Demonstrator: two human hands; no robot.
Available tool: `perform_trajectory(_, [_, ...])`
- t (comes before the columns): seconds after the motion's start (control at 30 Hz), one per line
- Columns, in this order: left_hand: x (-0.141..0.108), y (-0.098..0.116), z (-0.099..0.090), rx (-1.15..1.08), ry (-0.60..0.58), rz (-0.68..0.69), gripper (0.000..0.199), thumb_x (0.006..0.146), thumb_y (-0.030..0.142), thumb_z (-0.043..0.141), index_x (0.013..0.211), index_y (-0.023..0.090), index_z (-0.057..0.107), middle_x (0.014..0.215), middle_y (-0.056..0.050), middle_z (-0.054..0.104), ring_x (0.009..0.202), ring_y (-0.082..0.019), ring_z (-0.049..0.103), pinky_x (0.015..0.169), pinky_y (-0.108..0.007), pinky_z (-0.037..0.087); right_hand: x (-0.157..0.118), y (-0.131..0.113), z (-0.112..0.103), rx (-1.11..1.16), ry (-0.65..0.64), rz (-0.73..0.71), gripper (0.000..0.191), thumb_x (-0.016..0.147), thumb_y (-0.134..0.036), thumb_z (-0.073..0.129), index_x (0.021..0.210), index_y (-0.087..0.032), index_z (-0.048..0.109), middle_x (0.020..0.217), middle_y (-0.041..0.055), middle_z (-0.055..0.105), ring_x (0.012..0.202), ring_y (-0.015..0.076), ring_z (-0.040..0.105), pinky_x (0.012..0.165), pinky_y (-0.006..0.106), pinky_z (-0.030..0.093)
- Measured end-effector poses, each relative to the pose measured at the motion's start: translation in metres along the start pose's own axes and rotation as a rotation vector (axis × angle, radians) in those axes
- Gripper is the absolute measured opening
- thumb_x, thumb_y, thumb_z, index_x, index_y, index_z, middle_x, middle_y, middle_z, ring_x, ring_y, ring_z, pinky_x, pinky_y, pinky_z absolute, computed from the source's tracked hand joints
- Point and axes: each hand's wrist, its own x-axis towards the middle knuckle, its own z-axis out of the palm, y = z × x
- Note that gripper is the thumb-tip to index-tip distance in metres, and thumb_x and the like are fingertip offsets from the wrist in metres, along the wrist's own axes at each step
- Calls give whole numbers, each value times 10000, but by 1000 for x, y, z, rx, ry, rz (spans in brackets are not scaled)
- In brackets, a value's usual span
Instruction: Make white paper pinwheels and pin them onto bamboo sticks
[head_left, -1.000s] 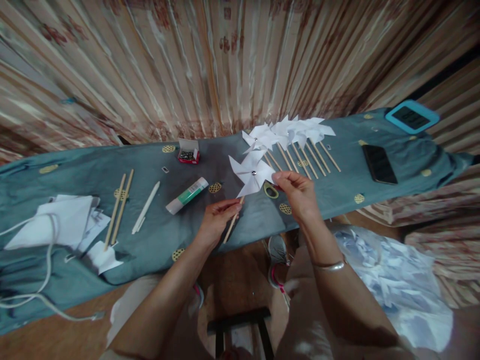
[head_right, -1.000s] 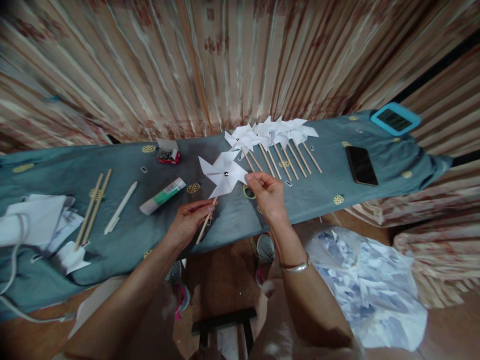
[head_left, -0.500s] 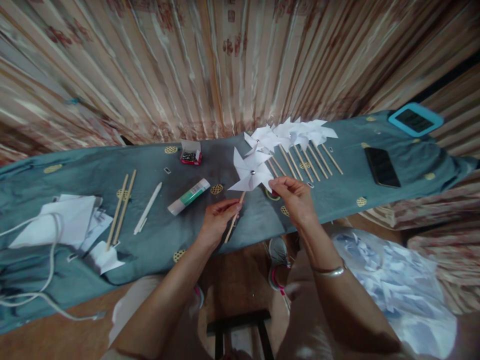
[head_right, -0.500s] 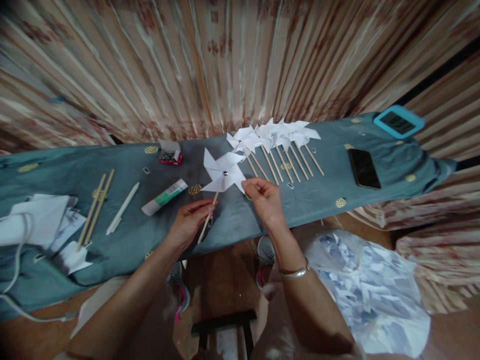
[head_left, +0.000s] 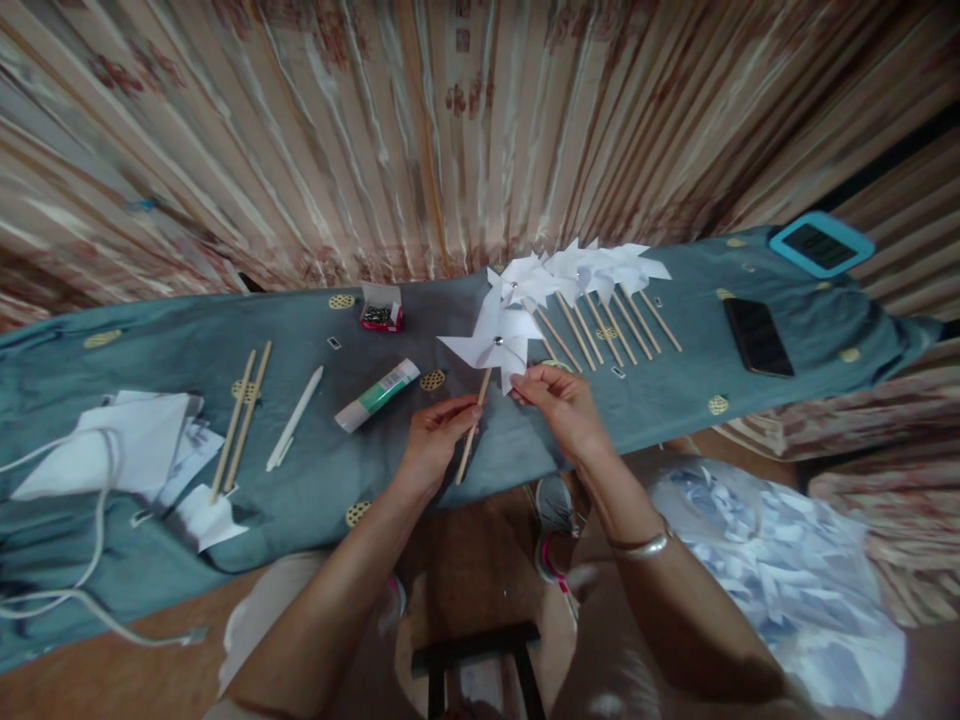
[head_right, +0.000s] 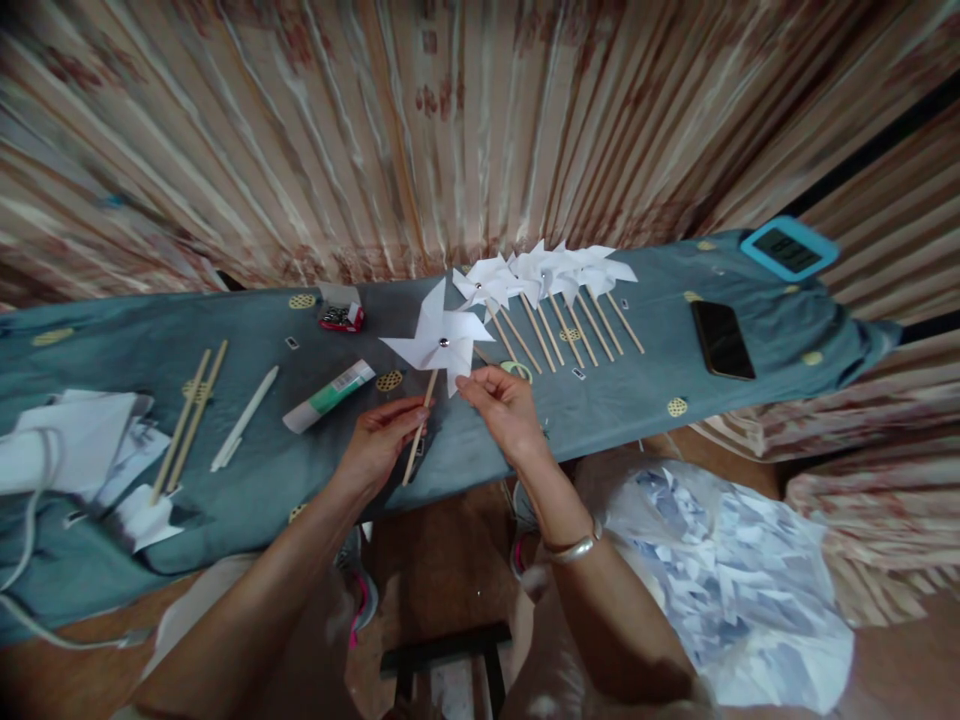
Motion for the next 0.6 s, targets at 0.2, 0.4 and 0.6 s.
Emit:
perform_trajectory(0.2, [-1,1,0,21,17,11,442,378,405,950,719,170,795,712,-40,736,603,-113,568,617,-248,467,0,-1,4,-13,-18,14,415,555,-577,857,550,-235,621,542,-38,559,546,118,441,538,268,362])
perform_trajectory(0.4, [-3,6,1,9,17,5,519,311,447,970,711,170,790,726,-43,743,599,-112,577,615,-247,478,3,-5,0,-39,-41,70,457,608,-657,791,616,-212,687,652,7,682,612,121,554,624,271,437])
perform_trajectory(0.6, [-5,5,1,3,7,-12,543,286,441,986,705,160,785,723,-47,747,577,-95,576,602,-232,483,8,-10,-9,85,28,130,493,551,-661,823,723,-211,714,734,6,730,634,103,616,601,228,455])
